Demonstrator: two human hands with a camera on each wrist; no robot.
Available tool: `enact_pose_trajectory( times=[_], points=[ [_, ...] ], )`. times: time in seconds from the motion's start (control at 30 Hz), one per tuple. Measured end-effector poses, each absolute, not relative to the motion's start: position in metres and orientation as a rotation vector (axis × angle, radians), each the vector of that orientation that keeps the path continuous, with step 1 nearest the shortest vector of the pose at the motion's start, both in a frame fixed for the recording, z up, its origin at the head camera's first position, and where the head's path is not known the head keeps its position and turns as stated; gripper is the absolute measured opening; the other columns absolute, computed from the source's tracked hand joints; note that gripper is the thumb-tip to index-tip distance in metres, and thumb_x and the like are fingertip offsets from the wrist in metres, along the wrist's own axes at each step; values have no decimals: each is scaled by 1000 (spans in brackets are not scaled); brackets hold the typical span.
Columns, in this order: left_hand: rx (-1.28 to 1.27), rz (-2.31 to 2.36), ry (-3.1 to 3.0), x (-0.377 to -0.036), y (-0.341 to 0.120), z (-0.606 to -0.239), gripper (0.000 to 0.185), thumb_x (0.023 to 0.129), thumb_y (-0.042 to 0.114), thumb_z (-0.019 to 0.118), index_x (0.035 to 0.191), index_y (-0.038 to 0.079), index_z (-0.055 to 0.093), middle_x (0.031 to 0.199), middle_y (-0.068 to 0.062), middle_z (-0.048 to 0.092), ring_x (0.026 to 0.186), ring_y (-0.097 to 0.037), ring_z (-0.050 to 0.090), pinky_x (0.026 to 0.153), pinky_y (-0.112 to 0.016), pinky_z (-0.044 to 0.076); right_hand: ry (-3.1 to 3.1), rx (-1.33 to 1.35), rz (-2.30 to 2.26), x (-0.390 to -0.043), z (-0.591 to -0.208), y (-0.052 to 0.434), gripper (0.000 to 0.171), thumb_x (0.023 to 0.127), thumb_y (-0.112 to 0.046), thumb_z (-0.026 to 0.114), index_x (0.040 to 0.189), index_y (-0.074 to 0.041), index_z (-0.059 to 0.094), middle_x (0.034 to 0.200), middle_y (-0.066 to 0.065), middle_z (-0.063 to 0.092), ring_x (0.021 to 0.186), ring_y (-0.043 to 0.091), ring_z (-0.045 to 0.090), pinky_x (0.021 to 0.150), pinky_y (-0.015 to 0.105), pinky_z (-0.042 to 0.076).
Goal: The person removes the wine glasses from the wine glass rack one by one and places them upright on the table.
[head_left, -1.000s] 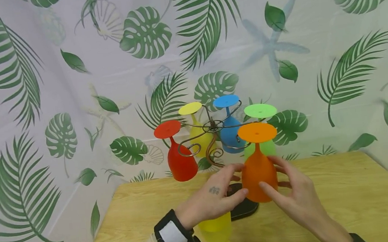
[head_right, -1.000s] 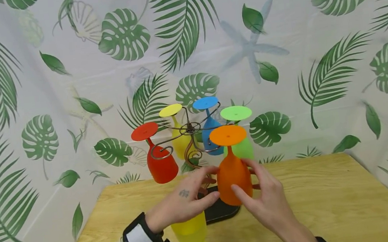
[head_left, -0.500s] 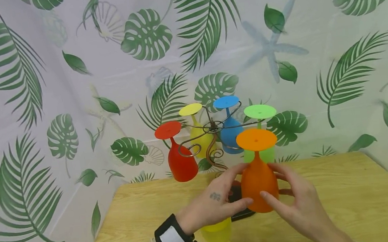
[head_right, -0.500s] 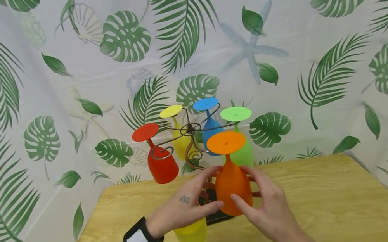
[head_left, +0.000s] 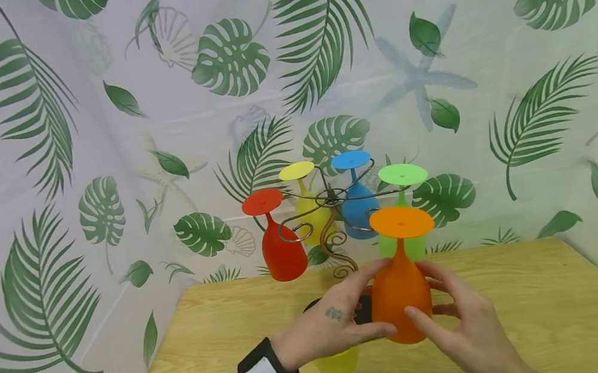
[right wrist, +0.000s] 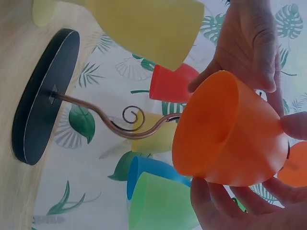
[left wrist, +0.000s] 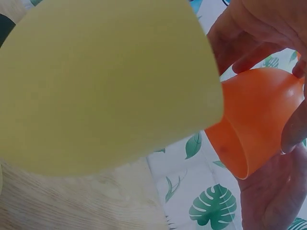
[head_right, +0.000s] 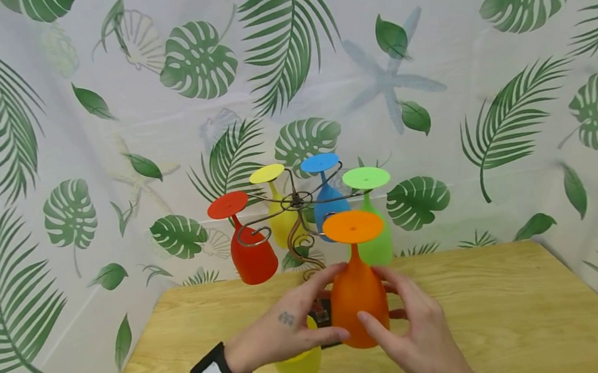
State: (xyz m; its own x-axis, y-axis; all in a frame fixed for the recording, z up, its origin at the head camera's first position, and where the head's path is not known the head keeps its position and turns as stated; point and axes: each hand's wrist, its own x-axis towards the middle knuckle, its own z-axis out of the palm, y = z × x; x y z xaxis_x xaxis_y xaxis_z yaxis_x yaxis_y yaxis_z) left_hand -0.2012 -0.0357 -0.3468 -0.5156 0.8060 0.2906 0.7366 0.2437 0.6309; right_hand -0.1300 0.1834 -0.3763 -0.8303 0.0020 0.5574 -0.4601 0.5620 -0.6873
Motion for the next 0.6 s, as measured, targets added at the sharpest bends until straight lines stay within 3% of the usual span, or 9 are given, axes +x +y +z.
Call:
enact_pose_trajectory(
  times=[0.43,0.6],
  points=[
    [1485,1252,2252,-193,-34,-349,85,94,20,76,161,26,23,156,-2,45,126,-9,58,100,-22,52,-2336,322,1244,-116,-373,184,63,90,-17,79,146,-8,50,139,14,61,108,32,67,68,21,59],
    [1407,1315,2204,-190,-37,-347,85,91,16,78,159,32,29,144,-5,56,111,-4,65,93,-21,55,-2266,448,1125,-114,-376,188,54,94,-9,73,144,-8,53,135,9,64,103,21,69,73,20,59]
  ],
)
